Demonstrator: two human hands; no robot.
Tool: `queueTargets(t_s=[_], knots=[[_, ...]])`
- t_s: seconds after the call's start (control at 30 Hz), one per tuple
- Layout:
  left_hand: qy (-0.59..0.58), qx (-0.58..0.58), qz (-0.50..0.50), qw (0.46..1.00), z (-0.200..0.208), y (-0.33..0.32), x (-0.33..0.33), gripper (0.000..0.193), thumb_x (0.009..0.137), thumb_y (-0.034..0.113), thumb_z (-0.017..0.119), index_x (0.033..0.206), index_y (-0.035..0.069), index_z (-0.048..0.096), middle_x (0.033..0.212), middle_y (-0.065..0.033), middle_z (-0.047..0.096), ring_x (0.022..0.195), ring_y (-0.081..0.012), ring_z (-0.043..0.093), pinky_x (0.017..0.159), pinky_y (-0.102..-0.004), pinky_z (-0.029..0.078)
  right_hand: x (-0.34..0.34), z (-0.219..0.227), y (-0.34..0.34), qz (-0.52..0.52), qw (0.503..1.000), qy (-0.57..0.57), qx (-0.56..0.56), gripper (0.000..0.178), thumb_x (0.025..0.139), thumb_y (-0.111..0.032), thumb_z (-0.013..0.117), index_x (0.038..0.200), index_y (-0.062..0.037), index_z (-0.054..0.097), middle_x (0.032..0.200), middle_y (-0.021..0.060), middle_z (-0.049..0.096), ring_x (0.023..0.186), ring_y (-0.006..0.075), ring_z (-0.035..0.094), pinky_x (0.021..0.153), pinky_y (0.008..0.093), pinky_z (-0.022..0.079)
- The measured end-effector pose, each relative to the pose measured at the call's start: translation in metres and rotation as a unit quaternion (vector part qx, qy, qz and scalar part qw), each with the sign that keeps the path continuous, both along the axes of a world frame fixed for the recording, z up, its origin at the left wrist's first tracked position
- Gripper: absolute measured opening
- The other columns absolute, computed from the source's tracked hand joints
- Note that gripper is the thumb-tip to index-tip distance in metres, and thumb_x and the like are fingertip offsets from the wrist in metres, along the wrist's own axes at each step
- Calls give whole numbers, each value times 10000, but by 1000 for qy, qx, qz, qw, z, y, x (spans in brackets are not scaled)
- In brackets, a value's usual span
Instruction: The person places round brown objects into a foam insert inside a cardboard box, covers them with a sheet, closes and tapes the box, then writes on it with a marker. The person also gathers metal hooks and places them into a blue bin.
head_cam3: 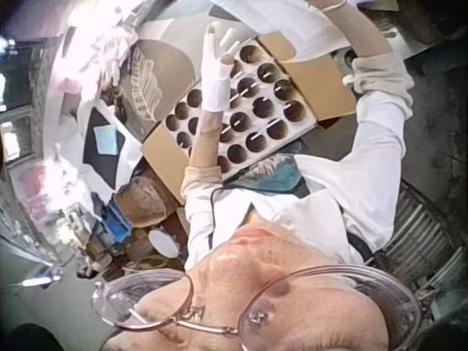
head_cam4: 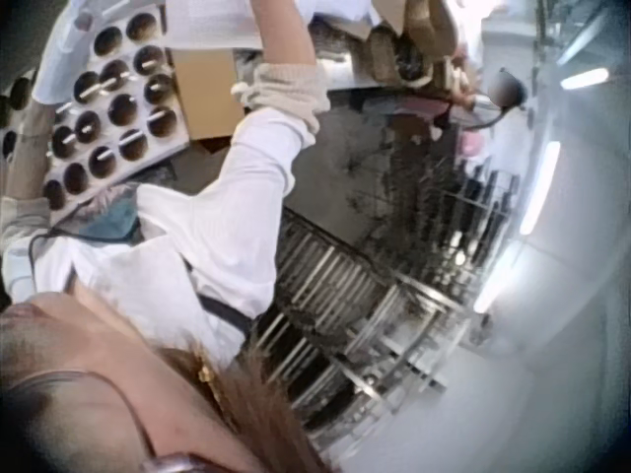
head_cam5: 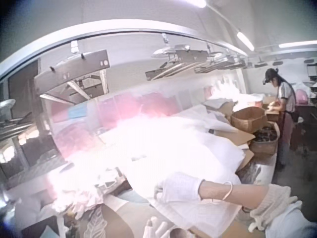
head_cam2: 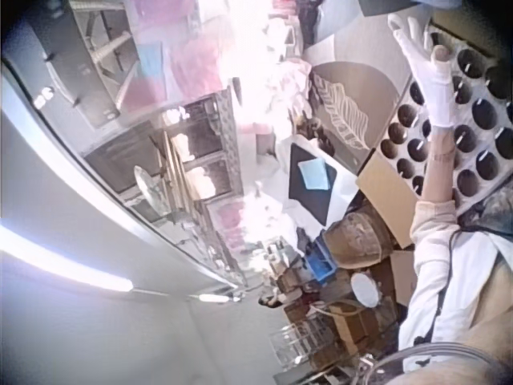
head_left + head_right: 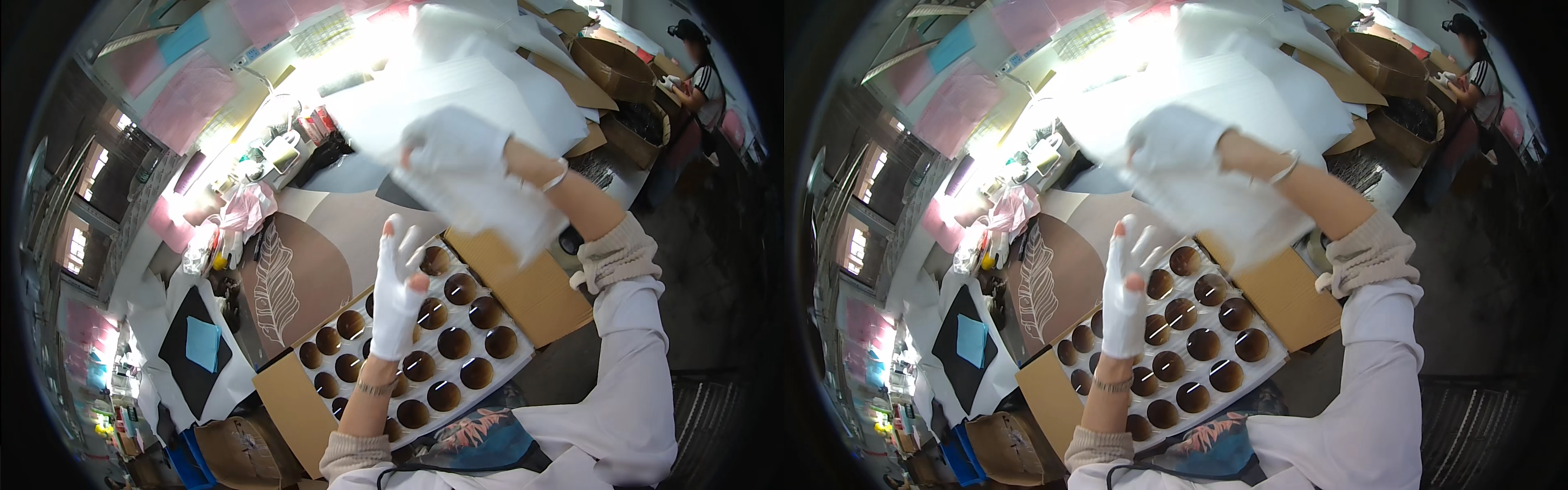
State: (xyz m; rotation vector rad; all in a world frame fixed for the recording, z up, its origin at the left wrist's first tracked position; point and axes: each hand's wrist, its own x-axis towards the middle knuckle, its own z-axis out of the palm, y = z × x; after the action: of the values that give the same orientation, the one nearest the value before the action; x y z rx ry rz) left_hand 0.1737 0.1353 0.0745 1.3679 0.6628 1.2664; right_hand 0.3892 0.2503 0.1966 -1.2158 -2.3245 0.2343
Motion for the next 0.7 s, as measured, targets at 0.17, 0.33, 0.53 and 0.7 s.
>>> queueTargets(t_s=[0.17, 0.33, 0.53, 0.7], knots=[[44, -100, 42, 993, -3, -6, -23, 456, 1025, 364, 634, 1326, 25, 584, 1176, -58, 668, 1053, -156, 645, 892, -337, 541, -78, -18, -56, 164, 970, 142, -112, 516, 986, -492, 568, 1234, -55, 683, 1180, 184, 698, 1089, 360, 673, 941, 410, 524], [-182, -353, 100, 912, -64, -94, -143, 210, 1042, 221, 580, 1088, 44, 683, 964, -45, 692, 872, -171, 692, 761, -336, 587, -79, -105, -104, 85, 982, -76, 152, 615, 938, -520, 649, 1298, -21, 638, 1406, 229, 561, 1240, 380, 575, 1047, 476, 467], [249, -419, 144, 861, -130, -154, -248, 322, 1083, 305, 543, 1124, 19, 686, 943, -32, 671, 817, -95, 625, 705, -261, 553, -81, -236, -186, 70, 974, -217, 22, 622, 870, -445, 727, 1297, -1, 649, 1427, 235, 543, 1341, 371, 498, 1112, 493, 410], [-47, -354, 211, 910, -153, -170, -279, 560, 1104, 447, 420, 1186, -65, 629, 1109, -108, 699, 927, -164, 671, 831, -296, 573, -76, -250, -132, -10, 999, -46, 6, 418, 845, -298, 774, 1157, -34, 687, 1158, 152, 688, 1091, 333, 642, 959, 426, 514]])
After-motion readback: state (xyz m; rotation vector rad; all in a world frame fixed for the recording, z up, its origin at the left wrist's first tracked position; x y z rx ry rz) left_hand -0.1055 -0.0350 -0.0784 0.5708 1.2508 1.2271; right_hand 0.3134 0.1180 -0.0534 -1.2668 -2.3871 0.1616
